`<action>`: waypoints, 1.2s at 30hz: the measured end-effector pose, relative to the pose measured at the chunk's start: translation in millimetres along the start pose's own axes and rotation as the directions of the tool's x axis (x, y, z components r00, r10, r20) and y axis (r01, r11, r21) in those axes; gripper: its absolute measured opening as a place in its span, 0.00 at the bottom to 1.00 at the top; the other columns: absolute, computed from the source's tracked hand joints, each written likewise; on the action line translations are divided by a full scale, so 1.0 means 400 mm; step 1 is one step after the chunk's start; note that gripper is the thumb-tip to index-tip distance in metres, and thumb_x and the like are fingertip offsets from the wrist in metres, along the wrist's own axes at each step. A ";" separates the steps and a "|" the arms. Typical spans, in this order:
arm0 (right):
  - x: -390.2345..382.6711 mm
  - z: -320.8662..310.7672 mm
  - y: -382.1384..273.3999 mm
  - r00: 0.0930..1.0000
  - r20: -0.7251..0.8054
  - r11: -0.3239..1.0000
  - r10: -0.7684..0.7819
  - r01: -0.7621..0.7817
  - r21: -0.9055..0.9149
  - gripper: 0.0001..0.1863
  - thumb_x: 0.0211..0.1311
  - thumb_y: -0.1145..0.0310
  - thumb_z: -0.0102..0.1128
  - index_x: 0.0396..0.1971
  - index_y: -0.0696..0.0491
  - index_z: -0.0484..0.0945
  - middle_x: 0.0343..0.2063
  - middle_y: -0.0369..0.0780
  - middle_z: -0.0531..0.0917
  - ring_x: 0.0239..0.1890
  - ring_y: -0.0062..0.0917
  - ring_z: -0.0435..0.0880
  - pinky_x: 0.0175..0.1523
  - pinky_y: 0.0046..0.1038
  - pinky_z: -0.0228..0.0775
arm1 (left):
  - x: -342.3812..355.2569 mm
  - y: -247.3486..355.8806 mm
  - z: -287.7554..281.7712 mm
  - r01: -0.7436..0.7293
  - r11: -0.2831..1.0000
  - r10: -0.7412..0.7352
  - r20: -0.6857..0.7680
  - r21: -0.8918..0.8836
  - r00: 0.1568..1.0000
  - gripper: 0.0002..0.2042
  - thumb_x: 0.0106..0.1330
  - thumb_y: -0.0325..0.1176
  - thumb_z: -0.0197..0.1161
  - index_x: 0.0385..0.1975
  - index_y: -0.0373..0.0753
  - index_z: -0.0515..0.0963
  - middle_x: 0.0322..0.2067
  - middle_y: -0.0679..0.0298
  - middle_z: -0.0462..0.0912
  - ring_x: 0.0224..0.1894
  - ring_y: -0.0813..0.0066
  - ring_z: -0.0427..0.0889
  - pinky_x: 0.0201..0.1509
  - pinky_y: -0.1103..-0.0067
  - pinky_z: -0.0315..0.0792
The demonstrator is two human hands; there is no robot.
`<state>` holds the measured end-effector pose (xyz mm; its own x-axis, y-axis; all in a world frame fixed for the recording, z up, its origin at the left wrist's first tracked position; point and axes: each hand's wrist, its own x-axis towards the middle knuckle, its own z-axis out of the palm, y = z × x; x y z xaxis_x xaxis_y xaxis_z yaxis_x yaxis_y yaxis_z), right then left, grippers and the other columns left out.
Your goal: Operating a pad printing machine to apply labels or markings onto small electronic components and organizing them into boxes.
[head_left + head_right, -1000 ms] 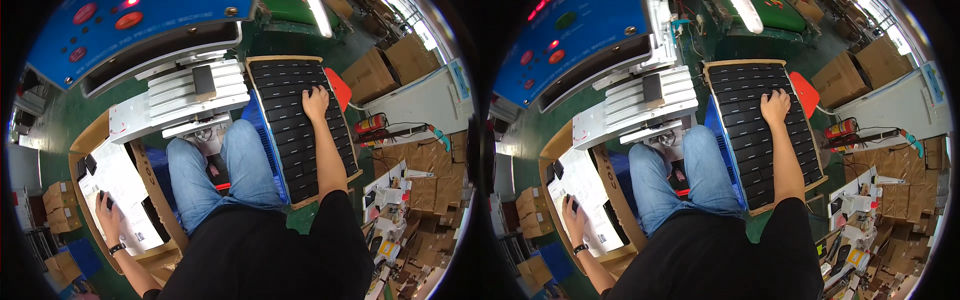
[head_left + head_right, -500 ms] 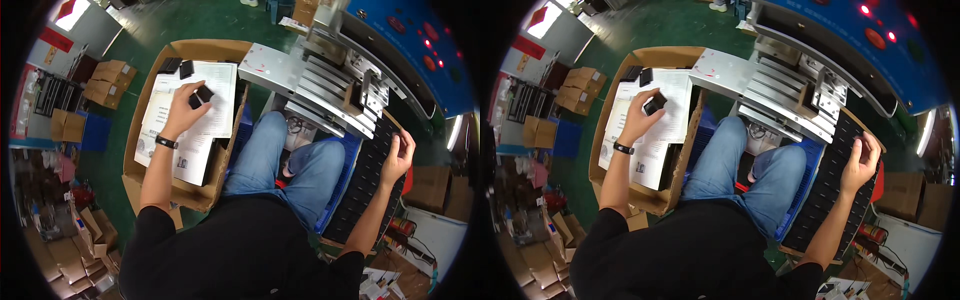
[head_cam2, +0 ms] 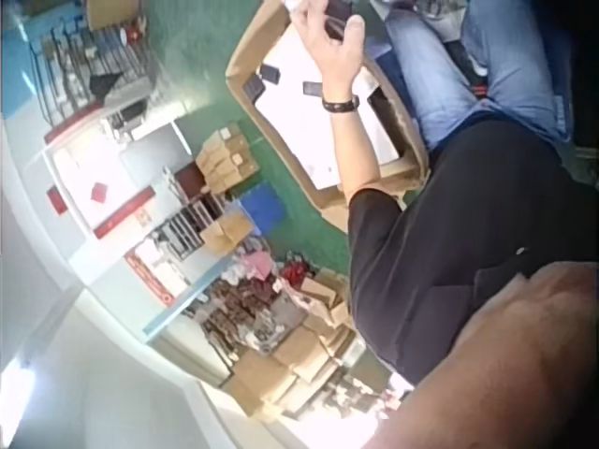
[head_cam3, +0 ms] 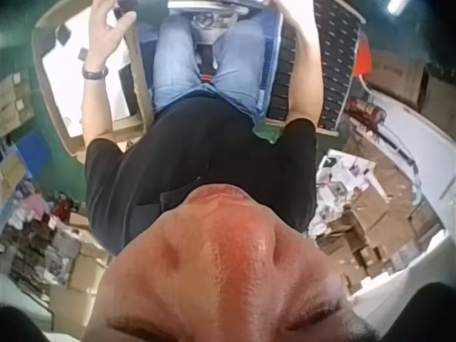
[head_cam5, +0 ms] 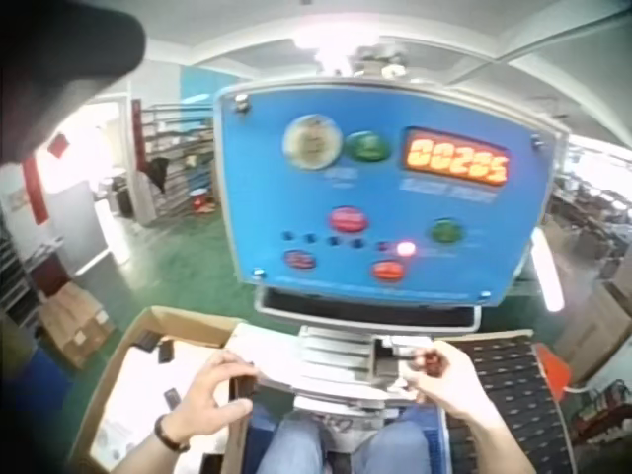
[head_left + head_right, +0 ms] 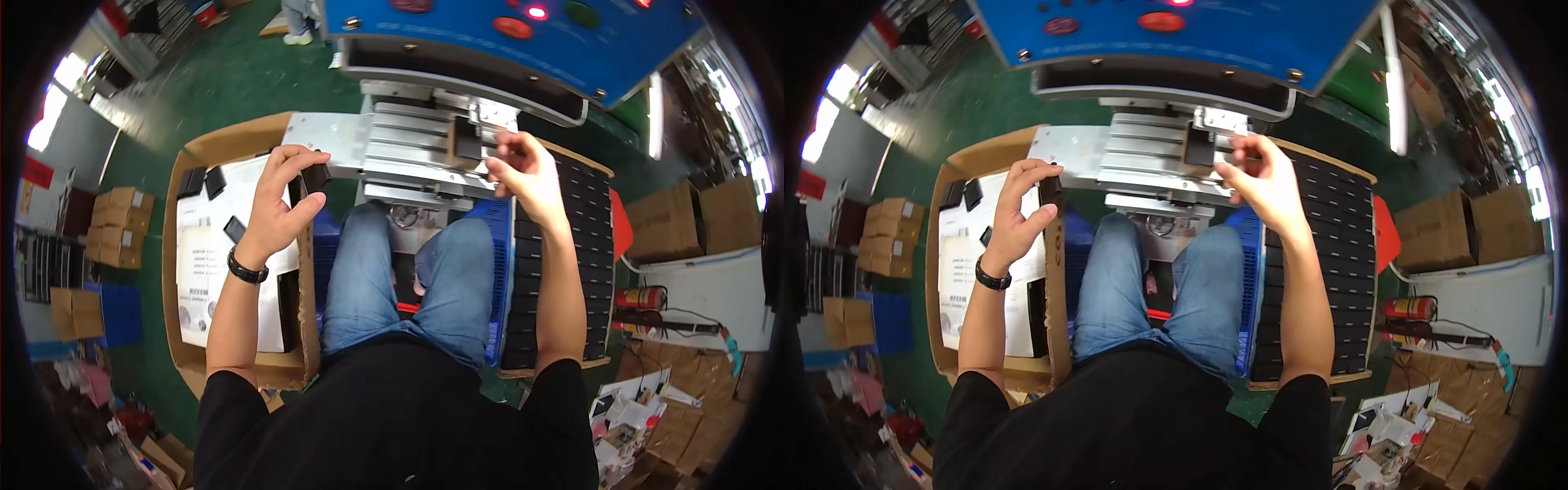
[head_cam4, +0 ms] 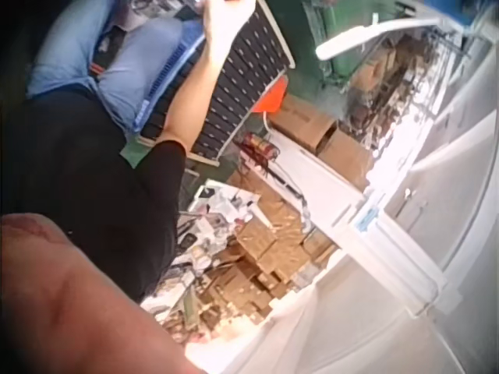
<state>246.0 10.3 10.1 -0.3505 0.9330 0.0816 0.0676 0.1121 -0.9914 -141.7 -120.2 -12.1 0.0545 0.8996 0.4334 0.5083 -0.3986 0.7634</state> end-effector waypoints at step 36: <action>-0.246 -0.671 0.456 0.523 -0.839 0.243 -0.146 -0.804 -0.543 0.47 0.65 0.34 0.68 0.66 0.64 0.77 0.62 0.59 0.78 0.61 0.55 0.80 0.68 0.51 0.73 | 0.241 0.136 0.343 -0.489 0.793 0.297 0.471 0.363 0.831 0.35 0.86 0.58 0.48 0.82 0.40 0.65 0.82 0.58 0.66 0.87 0.59 0.58 0.87 0.45 0.47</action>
<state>543.5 30.8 -151.2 0.5908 0.7592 0.2731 0.8056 -0.5366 -0.2511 9.2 -30.8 5.4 0.6007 0.7131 0.3613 0.6883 -0.6913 0.2201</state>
